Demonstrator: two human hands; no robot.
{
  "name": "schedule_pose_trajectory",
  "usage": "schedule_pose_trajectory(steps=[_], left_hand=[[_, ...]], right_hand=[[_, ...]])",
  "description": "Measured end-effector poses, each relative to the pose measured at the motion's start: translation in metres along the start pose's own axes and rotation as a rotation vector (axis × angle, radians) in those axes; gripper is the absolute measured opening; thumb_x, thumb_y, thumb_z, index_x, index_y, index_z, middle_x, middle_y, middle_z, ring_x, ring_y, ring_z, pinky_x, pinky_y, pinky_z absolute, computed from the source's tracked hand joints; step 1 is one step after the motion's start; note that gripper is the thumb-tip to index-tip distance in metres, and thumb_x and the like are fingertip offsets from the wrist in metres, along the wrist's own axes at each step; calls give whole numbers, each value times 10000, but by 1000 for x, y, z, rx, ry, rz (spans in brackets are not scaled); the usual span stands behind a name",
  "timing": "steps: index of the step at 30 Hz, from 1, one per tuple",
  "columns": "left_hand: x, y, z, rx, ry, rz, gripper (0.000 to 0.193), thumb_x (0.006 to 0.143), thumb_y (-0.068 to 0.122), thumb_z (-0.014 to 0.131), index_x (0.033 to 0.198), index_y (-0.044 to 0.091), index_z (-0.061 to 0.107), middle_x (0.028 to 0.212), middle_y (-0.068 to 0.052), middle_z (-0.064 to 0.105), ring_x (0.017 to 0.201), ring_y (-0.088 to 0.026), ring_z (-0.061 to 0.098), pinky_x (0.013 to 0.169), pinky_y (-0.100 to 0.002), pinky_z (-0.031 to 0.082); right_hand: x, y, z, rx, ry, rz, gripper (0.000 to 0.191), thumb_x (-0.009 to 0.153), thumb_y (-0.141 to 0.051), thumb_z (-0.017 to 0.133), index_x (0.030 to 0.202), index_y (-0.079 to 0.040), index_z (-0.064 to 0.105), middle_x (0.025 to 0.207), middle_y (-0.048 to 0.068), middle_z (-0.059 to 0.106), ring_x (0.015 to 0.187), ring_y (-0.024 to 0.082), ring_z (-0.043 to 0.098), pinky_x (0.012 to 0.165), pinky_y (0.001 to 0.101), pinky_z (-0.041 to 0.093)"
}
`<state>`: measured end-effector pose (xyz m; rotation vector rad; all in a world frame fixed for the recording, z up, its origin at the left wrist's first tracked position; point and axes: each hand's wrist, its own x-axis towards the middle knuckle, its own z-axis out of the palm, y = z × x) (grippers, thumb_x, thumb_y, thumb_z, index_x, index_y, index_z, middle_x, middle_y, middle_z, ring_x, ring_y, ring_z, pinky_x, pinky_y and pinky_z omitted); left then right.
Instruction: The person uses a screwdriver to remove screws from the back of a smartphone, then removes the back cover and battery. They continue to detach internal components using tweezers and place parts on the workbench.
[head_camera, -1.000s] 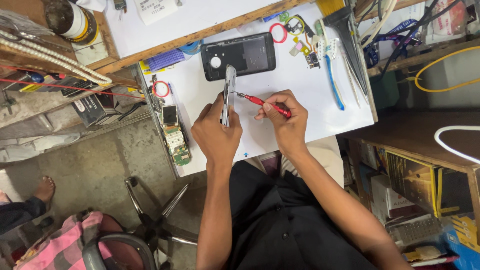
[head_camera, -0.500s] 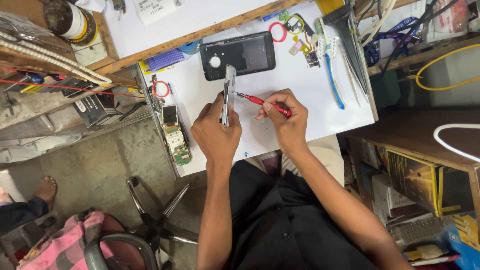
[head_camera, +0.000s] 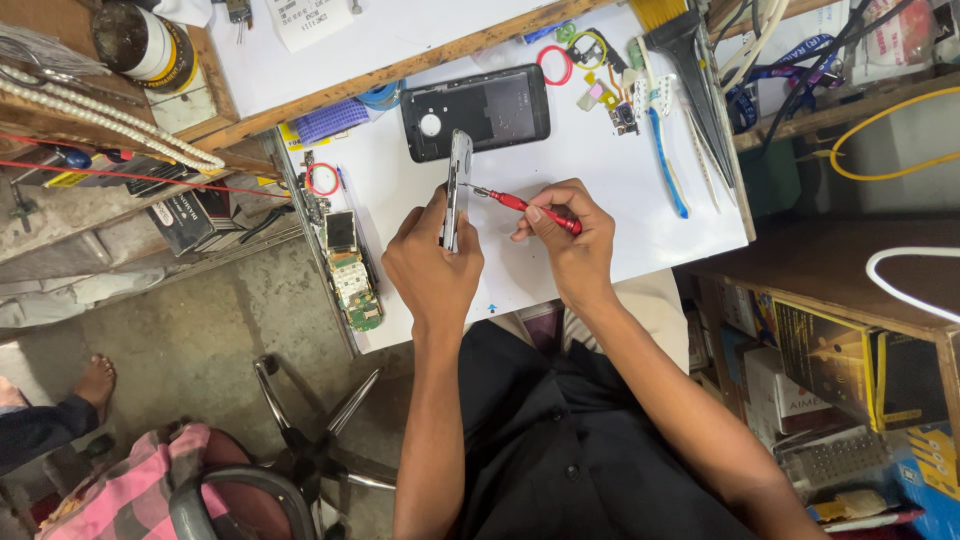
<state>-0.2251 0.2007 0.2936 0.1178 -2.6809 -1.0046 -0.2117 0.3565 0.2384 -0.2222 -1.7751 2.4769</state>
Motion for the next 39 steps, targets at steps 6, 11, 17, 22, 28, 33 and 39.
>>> schedule_pose_trajectory(steps=[6,11,17,22,28,33,39], left_hand=[[2,-1,-1,-6,-16,-14,397,783,57,766,1180,36,751,756,-163,676,628,-350,674,553,-436,490],[8,-5,-11,-101,-44,-17,371,795,54,764,1165,34,746,790,-183,684,663,-343,685,611,-409,516],[10,-7,-17,-101,-80,-58,360,797,58,776,1154,30,750,787,-186,692,641,-329,678,609,-396,506],[9,-9,-18,-151,-74,-54,362,811,70,769,1170,32,740,813,-168,707,665,-292,706,627,-376,527],[11,-7,-20,-90,-86,-67,372,789,69,777,1158,26,754,769,-175,693,587,-300,656,567,-390,484],[14,-1,-25,-150,-100,-77,322,809,66,759,1130,39,759,729,-152,671,562,-256,628,562,-362,470],[15,0,-27,-199,-83,-53,334,816,56,742,1150,33,747,715,-136,661,536,-199,586,542,-330,453]], right_hand=[[4,-8,1,-63,-41,7,61,1029,9,636,1046,63,616,1009,87,601,851,180,710,782,334,645],[14,-29,3,-181,-87,183,148,1057,-100,583,1059,45,607,873,83,644,654,131,655,555,292,577],[24,-41,8,-379,-124,120,116,1043,-78,647,1086,28,630,716,68,651,524,86,547,473,240,423],[30,-45,0,-451,-265,-271,258,1011,-24,721,1221,18,577,948,84,632,808,96,575,698,239,482],[32,-50,7,-309,-165,112,177,1028,-25,654,1195,-13,597,881,46,651,652,74,653,541,232,548],[34,-57,8,-362,-188,94,226,1021,-37,672,1228,9,591,824,91,675,614,110,602,511,257,464],[36,-59,11,-295,-228,-47,240,1017,-43,666,1219,13,548,910,64,669,710,85,669,552,228,552]])
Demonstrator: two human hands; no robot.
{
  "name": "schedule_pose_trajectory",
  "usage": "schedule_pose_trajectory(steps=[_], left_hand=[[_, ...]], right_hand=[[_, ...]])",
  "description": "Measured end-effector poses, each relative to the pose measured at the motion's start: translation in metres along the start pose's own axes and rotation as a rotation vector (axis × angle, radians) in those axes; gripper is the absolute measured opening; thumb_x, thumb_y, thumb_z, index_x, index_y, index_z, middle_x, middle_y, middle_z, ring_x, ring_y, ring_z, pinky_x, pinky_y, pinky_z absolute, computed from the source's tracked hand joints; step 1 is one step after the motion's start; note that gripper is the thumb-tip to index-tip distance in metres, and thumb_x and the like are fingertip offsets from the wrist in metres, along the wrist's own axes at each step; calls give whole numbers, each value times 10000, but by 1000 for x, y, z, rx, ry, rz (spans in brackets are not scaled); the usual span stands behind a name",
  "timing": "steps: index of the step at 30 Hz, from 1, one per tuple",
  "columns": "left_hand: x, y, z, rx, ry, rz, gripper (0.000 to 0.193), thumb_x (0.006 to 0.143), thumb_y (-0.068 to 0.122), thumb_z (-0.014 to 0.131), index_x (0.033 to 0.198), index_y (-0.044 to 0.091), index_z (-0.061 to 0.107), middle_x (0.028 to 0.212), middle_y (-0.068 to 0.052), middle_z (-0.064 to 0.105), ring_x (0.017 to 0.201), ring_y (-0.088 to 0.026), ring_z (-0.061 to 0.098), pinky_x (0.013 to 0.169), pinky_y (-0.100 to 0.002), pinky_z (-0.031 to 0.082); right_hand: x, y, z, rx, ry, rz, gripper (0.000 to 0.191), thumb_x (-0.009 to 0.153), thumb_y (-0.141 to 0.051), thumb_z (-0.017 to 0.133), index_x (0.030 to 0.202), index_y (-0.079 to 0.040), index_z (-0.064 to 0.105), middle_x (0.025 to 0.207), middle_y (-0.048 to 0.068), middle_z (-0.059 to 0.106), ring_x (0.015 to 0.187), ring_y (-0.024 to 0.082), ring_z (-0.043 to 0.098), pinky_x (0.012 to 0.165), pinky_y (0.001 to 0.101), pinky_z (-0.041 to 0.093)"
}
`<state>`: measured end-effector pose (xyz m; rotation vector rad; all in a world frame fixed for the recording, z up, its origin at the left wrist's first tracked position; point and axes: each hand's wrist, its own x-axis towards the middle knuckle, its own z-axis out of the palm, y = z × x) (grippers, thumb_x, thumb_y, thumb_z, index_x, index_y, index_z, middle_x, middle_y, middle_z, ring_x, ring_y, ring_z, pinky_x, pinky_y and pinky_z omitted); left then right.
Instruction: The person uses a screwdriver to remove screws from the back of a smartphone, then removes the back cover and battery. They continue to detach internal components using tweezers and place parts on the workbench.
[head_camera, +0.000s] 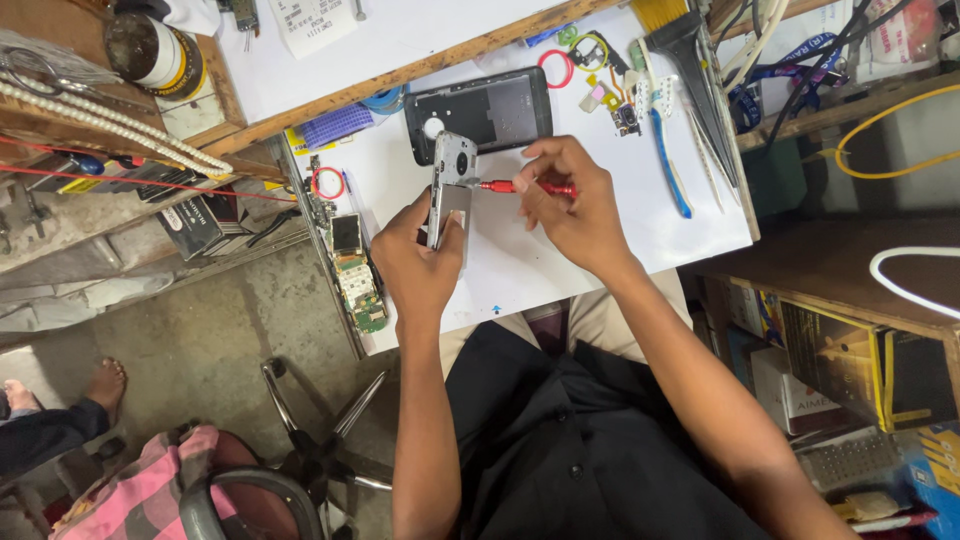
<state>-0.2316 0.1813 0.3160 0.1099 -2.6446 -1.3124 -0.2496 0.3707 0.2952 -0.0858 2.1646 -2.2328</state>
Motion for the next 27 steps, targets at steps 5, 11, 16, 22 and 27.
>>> schedule_pose_trajectory(steps=[5,11,16,22,27], left_hand=[[0,-4,2,-10,-3,-13,337,814,49,744,1151,33,749,699,-127,654,514,-179,551,524,-326,441],[-1,-4,3,2,-1,0,335,808,52,754,1142,33,749,697,-128,645,508,-192,540,514,-337,425],[-3,-1,6,46,2,21,360,794,50,760,1154,33,750,705,-146,649,513,-227,567,518,-353,431],[-3,4,8,49,-6,24,351,802,47,755,1152,35,748,750,-158,680,562,-244,629,557,-353,474],[-4,5,8,23,-8,18,359,799,40,747,1157,34,747,753,-153,687,560,-237,629,557,-348,478]], right_hand=[[4,2,1,-85,64,273,126,1021,-94,669,1091,11,667,732,63,693,523,102,622,417,240,448],[5,13,-7,32,8,166,166,973,-51,719,1118,11,667,793,34,665,624,60,609,486,213,470],[-2,20,-13,-33,-3,163,107,972,-49,734,1050,23,735,851,32,680,647,66,624,530,218,506],[-4,19,-17,-4,-9,151,93,967,-37,731,1019,37,754,888,43,667,639,78,619,543,225,505],[-7,19,-15,9,-2,155,91,962,-34,730,1015,37,752,901,44,661,650,80,624,537,230,507]])
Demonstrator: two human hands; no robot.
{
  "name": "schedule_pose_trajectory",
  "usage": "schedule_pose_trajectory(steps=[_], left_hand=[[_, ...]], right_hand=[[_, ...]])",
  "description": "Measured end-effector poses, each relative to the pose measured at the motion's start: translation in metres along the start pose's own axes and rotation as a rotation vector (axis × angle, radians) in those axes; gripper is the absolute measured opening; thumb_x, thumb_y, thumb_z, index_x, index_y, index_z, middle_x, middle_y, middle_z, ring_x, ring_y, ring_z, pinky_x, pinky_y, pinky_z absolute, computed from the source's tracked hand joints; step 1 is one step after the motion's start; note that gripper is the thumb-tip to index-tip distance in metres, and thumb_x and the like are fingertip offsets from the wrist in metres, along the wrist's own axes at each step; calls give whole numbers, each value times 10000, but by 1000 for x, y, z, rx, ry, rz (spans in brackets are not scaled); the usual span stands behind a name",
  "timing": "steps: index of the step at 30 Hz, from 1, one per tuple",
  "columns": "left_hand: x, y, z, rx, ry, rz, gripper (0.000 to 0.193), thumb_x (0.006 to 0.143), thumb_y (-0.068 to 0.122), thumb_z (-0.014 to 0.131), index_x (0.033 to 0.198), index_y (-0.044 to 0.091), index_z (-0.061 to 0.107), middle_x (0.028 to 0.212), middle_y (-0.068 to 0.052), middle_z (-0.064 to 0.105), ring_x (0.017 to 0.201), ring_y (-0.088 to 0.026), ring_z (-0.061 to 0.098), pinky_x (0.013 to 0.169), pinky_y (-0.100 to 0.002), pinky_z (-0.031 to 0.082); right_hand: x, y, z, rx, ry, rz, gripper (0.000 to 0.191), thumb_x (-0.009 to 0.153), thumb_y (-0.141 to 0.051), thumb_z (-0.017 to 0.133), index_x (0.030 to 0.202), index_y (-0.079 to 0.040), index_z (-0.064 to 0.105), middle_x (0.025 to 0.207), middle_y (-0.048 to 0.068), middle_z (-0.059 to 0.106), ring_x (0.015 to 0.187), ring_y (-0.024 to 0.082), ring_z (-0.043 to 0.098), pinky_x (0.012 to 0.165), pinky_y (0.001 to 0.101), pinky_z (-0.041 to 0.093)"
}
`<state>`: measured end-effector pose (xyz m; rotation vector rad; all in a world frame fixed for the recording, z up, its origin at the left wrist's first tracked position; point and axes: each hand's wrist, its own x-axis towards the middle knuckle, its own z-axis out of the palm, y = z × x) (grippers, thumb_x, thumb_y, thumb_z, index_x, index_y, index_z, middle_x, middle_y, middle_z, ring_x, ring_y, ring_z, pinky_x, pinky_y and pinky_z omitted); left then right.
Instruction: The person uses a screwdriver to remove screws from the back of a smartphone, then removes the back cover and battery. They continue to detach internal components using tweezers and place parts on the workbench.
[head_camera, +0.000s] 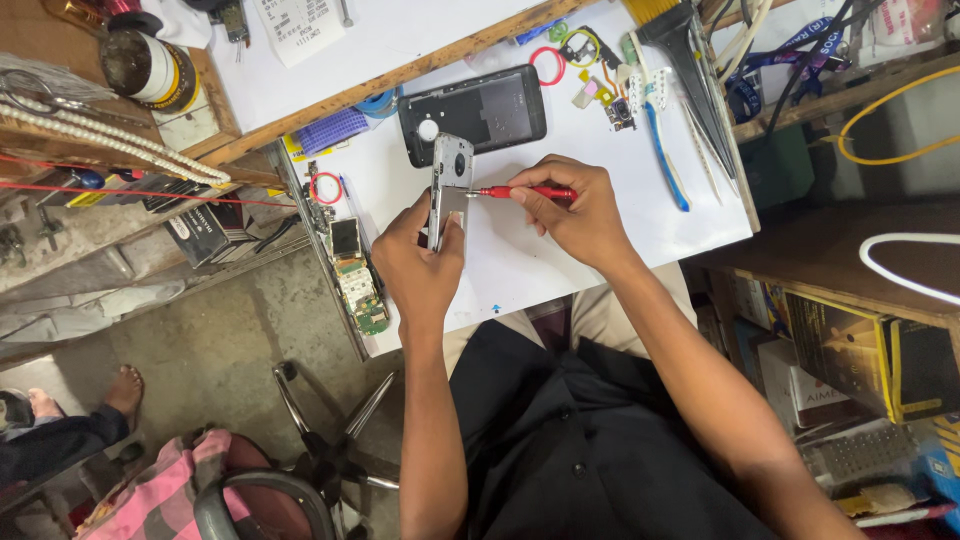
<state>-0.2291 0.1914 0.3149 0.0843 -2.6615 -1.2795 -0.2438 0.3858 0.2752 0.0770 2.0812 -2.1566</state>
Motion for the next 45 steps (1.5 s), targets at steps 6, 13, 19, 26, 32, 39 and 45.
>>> schedule_pose_trajectory(steps=[6,13,19,26,32,39,45], left_hand=[[0,0,1,38,-5,-5,366,795,42,758,1161,27,747,737,-159,675,552,-250,626,550,-354,469],[-3,-5,-1,24,10,30,374,802,45,751,1175,22,738,769,-168,684,586,-265,649,560,-358,481],[-3,-8,-7,17,7,18,374,802,55,746,1175,23,742,769,-175,688,595,-272,661,570,-364,490],[-4,-11,-7,84,36,41,383,786,59,768,1168,28,754,770,-177,697,603,-277,662,570,-364,485],[-10,-11,-12,-32,21,-48,380,802,38,750,1181,25,754,752,-142,713,553,-166,609,550,-306,471],[-17,-8,-9,-178,-27,-142,369,831,31,715,1199,24,749,737,-103,722,571,-94,528,533,-284,444],[-19,0,-4,-60,-13,-89,340,830,62,733,1167,26,754,766,-161,703,555,-183,569,550,-331,447]], right_hand=[[-1,3,4,13,56,7,82,967,-32,728,1006,39,743,898,46,665,644,83,629,545,233,509],[-13,7,14,38,164,-46,63,975,-11,713,1002,41,736,903,41,671,645,84,636,550,231,513],[-26,0,15,-336,400,-372,77,999,31,752,1075,35,740,940,88,685,786,144,655,682,279,522],[-40,2,7,-711,617,-441,132,895,81,773,981,29,688,893,135,629,760,275,603,641,370,475],[-32,2,2,-864,567,-489,190,831,86,764,991,19,688,921,148,620,842,347,569,725,447,474],[-22,0,30,-559,248,-464,196,870,49,742,1063,18,732,1053,151,700,869,294,708,751,364,580],[-11,2,60,-497,123,-568,194,897,47,748,1090,21,742,1065,125,707,892,275,729,776,340,591]])
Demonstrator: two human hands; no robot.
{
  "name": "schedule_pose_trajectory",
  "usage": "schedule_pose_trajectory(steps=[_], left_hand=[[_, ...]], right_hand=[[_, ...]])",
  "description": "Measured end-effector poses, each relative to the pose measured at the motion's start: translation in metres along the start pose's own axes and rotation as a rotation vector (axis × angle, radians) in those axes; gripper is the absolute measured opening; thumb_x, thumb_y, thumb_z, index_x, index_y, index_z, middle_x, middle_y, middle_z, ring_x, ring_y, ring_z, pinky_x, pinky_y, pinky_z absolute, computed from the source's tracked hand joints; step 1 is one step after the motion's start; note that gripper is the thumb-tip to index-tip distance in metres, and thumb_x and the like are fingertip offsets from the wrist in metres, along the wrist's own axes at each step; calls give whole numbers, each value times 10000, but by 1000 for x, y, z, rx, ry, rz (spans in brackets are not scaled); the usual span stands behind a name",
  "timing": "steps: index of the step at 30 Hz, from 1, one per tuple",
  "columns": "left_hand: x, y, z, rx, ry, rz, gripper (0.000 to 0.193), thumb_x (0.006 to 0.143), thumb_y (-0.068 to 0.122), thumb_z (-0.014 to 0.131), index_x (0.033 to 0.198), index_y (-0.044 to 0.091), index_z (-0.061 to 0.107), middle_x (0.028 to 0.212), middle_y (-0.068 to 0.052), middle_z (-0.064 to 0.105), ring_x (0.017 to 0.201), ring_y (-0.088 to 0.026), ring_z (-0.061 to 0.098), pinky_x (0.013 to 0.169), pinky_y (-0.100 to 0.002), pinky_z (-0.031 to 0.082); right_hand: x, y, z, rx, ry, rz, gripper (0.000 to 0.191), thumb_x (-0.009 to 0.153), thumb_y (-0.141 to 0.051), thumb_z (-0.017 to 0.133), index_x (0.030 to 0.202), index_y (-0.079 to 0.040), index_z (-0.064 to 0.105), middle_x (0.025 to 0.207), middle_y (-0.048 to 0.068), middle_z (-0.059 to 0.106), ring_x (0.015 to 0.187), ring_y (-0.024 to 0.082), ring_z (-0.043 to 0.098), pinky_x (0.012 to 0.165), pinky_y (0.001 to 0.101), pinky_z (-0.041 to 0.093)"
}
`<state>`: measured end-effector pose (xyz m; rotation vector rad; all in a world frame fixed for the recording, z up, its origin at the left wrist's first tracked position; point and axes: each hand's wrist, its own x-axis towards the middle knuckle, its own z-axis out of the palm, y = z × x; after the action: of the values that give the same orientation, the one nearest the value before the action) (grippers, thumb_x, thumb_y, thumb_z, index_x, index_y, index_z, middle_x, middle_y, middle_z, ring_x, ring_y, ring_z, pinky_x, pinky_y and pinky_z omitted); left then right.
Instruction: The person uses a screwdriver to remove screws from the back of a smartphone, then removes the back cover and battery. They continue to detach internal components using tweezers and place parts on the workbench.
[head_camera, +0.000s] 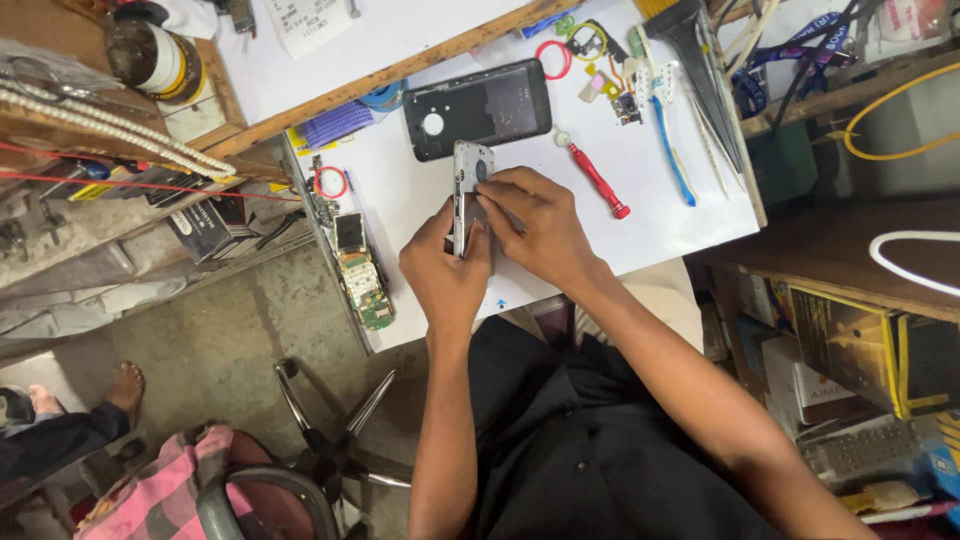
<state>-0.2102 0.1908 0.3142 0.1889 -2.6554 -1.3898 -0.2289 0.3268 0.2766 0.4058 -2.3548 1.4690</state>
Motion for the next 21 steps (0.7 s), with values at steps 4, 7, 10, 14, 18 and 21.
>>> schedule_pose_trajectory(steps=[4,7,10,14,18,21], left_hand=[[1,0,-4,-55,0,19,332,836,63,709,1165,39,744,832,-157,731,568,-209,608,556,-339,467],[1,1,-4,-20,11,48,335,833,63,709,1166,44,746,815,-164,712,599,-238,630,586,-351,479],[3,2,-5,26,-12,5,342,815,70,725,1155,45,752,769,-174,688,584,-271,621,579,-370,470],[4,4,-4,52,-43,-1,331,820,71,722,1149,46,747,775,-172,691,629,-298,660,603,-385,487],[4,2,-4,34,-49,48,339,816,62,708,1153,47,743,798,-168,698,671,-317,686,627,-393,509],[4,1,-4,18,-35,85,346,810,54,700,1153,45,736,815,-168,700,695,-323,691,644,-392,520]], right_hand=[[1,-1,6,7,15,-4,193,885,73,737,1073,31,743,1053,118,703,891,268,725,763,341,588],[1,0,8,3,18,9,181,891,81,741,1067,40,745,1035,116,704,859,261,720,729,340,576],[0,2,8,15,15,32,170,893,77,747,1060,45,747,1031,119,707,828,248,722,700,330,572],[0,4,7,-4,17,2,159,896,81,751,1052,50,744,1022,123,702,824,251,718,696,326,573],[-1,7,8,-31,28,-26,169,878,88,754,1042,51,744,1011,127,694,824,258,712,698,335,572],[0,8,12,-40,42,-58,174,852,86,764,1020,52,735,1000,122,688,838,271,703,703,351,568]])
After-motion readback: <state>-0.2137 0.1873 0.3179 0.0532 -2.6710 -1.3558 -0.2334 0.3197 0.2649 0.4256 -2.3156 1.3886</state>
